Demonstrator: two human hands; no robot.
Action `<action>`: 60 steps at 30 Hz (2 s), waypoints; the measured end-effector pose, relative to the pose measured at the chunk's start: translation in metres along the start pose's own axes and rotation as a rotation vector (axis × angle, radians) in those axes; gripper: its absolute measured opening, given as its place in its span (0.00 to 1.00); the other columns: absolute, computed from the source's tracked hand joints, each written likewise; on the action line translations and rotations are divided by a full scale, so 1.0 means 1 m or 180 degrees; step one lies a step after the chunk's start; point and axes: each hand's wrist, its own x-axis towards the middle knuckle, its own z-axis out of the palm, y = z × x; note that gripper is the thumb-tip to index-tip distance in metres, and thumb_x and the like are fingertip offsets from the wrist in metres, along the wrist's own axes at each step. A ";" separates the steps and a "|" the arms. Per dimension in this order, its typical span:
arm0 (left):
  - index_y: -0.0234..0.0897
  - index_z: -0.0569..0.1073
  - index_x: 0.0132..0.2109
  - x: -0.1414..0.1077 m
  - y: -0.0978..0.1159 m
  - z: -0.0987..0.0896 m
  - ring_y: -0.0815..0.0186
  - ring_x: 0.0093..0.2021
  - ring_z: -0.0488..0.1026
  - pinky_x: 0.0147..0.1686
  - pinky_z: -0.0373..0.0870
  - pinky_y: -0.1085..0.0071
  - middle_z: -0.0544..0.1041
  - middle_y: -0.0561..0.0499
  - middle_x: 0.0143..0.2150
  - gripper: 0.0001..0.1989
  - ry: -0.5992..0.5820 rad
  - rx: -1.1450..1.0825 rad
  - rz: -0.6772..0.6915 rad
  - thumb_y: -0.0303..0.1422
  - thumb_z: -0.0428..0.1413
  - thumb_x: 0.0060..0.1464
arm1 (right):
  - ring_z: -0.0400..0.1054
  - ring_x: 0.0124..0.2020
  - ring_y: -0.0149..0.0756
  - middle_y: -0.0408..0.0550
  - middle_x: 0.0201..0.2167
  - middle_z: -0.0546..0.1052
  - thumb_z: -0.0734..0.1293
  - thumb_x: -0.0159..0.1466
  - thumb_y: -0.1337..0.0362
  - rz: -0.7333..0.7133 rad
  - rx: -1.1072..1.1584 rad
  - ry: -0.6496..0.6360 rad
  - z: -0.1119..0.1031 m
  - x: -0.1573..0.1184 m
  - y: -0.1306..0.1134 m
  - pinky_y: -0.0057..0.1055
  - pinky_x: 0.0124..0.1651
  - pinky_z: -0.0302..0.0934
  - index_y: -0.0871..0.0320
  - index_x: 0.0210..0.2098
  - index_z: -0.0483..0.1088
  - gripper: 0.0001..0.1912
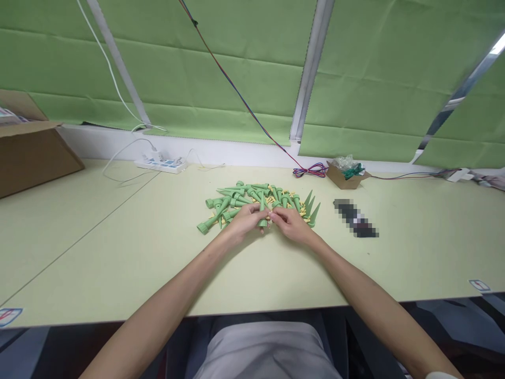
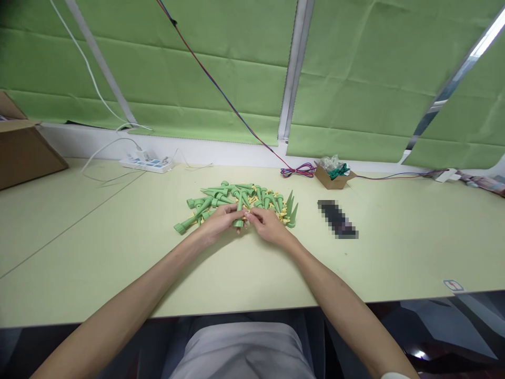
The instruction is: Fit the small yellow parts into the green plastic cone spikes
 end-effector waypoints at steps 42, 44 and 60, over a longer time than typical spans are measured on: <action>0.36 0.73 0.33 0.000 -0.005 0.001 0.63 0.33 0.70 0.33 0.65 0.69 0.74 0.50 0.30 0.15 0.0201 0.1397 0.1027 0.44 0.63 0.50 | 0.60 0.27 0.37 0.44 0.25 0.67 0.48 0.76 0.46 0.0231 -0.0364 0.0092 0.006 0.000 0.011 0.34 0.34 0.53 0.53 0.29 0.57 0.25; 0.36 0.72 0.33 0.001 -0.007 0.001 0.63 0.33 0.70 0.32 0.64 0.69 0.75 0.50 0.30 0.13 0.0209 0.1495 0.1070 0.42 0.62 0.52 | 0.60 0.27 0.37 0.44 0.25 0.67 0.48 0.75 0.44 0.0237 -0.0334 0.0087 0.007 0.001 0.013 0.34 0.34 0.53 0.53 0.29 0.57 0.26; 0.40 0.58 0.28 -0.002 -0.009 0.001 0.67 0.26 0.57 0.29 0.50 0.68 0.63 0.55 0.24 0.16 0.0416 0.2620 0.1730 0.37 0.55 0.60 | 0.61 0.27 0.38 0.44 0.24 0.67 0.49 0.75 0.44 0.0261 -0.0242 0.0081 0.007 0.004 0.018 0.35 0.34 0.55 0.53 0.27 0.58 0.27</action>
